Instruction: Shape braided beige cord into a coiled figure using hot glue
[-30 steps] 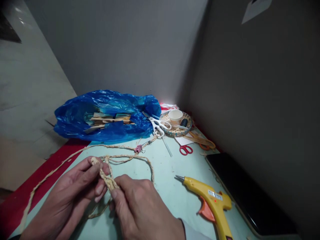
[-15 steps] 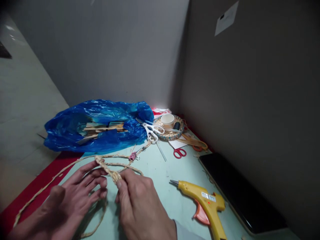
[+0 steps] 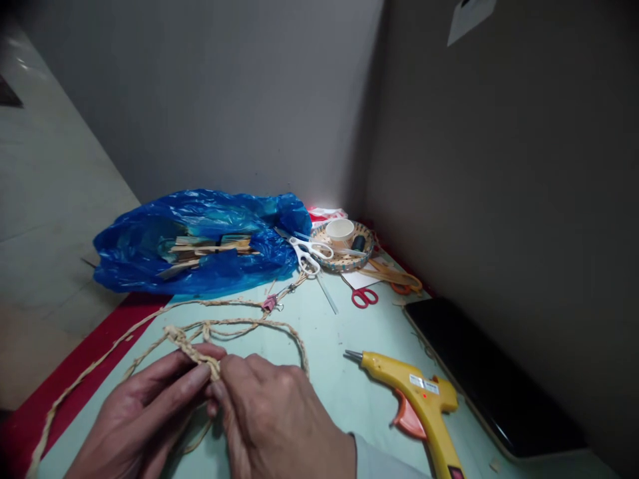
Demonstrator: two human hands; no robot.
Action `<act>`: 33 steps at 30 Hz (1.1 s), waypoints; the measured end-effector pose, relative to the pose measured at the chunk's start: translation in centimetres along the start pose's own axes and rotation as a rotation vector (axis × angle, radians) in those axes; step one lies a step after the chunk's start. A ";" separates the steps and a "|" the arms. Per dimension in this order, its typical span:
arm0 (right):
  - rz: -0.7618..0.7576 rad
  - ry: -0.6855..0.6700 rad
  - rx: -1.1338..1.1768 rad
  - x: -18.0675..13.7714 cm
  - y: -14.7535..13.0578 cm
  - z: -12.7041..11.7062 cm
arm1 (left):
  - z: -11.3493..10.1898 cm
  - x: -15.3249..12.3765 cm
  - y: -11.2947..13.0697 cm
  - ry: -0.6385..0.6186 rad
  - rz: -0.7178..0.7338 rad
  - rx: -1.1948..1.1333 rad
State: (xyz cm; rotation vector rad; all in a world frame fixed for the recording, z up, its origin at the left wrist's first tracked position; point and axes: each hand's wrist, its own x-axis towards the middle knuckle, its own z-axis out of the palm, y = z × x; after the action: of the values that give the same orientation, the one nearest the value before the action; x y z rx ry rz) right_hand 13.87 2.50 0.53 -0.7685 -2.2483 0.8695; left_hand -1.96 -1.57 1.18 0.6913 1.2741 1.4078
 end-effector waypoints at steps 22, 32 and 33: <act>-0.047 -0.038 -0.196 -0.1 0.0 0.0 | -0.5 1.0 -0.1 -0.047 -0.030 -0.074; 0.107 -0.057 -0.032 0.4 -0.9 -1.1 | -0.5 1.6 -0.1 -0.096 0.055 -0.063; 0.117 -0.062 -0.025 0.4 -0.9 -1.1 | -0.5 1.6 0.0 -0.105 0.058 -0.058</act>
State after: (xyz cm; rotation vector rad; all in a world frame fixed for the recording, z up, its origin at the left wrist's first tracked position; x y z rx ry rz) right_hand 14.13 2.65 2.03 -0.9031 -2.2911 0.9337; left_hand -2.88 -0.22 0.68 0.7577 1.1351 1.4316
